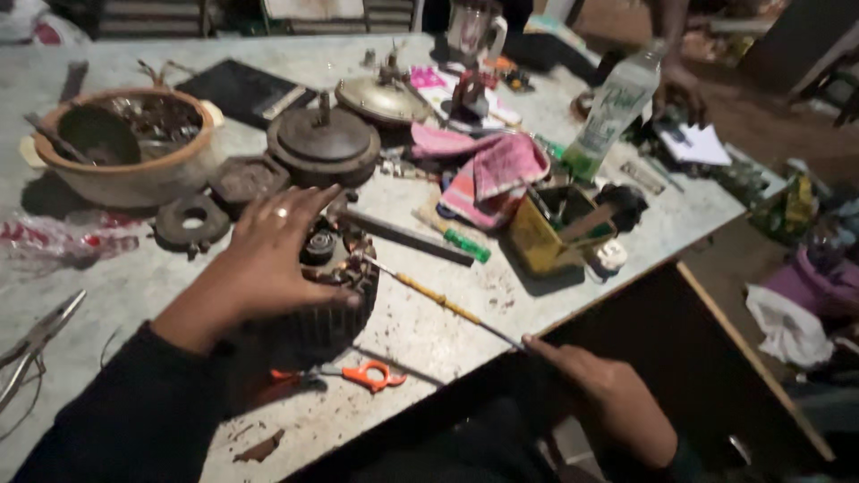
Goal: The person disassembles a cylindrical electrical component, likely a motor or alternator, using a screwdriver and pliers. They remove the outer casing, separate internal parts, and use tools to adjust and cut wires within the assembly.
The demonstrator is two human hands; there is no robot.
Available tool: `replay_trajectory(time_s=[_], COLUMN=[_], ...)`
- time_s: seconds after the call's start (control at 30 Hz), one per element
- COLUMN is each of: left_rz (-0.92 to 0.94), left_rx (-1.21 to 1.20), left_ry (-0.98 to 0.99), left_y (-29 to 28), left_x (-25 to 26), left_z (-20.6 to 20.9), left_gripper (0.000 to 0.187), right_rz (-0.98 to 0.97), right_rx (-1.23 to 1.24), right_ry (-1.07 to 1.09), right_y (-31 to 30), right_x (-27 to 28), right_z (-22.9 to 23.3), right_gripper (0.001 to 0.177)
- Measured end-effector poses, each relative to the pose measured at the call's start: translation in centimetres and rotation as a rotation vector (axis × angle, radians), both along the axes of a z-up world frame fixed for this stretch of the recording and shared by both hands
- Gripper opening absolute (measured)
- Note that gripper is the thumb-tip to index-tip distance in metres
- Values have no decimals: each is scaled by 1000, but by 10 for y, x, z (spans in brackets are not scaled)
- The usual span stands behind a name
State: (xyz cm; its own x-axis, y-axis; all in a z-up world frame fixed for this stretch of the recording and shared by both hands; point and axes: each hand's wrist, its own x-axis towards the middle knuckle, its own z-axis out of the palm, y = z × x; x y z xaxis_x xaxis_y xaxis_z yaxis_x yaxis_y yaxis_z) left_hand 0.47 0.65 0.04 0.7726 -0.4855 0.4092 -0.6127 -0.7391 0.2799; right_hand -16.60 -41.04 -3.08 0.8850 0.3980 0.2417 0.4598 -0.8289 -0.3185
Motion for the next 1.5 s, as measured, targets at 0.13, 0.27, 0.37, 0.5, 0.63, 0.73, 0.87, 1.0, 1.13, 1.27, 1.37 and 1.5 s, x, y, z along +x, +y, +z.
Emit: replay_trajectory(time_s=[0.13, 0.27, 0.37, 0.5, 0.63, 0.73, 0.87, 1.0, 1.13, 1.27, 1.37, 1.5], left_rz=[-69, -175, -195, -86, -158, -147, -137, -78, -79, -88, -87, -69], left_rx=[16, -31, -68, -111, -205, -202, -217, -233, -233, -239, -233, -221], left_ry=[184, 165, 129, 159, 1, 5, 22, 80, 88, 54, 56, 92], left_y=[-3, -1, -2, -3, -3, -3, 0, -2, -1, -2, -2, -1], left_x=[6, 10, 13, 9, 8, 6, 4, 2, 0, 1, 1, 1], left_z=[2, 5, 3, -14, -16, -18, -21, -18, -19, -22, -18, -20], left_gripper=[112, 103, 94, 88, 87, 89, 90, 95, 102, 104, 98, 100], right_rz=[-113, -55, -93, -178, -239, -215, -220, -96, 89, 104, -92, -43], right_rx=[50, 37, 140, 265, 468, 634, 867, 1080, 1199, 1506, 1347, 564], right_ry=[211, 150, 277, 306, 295, 377, 639, 837, 949, 1261, 1209, 380], right_y=[4, 4, 2, 11, 35, 29, 21, 15, 11, 12, 11, -3], right_x=[3, 11, 18, 21, 15, 13, 2, 1, 4, 5, 18, 36], right_z=[4, 1, -14, -69, -139, -183, -243, -300, -336, -327, -281, -192], right_gripper=[61, 60, 62, 45, 39, 37, 39, 41, 53, 60, 51, 39])
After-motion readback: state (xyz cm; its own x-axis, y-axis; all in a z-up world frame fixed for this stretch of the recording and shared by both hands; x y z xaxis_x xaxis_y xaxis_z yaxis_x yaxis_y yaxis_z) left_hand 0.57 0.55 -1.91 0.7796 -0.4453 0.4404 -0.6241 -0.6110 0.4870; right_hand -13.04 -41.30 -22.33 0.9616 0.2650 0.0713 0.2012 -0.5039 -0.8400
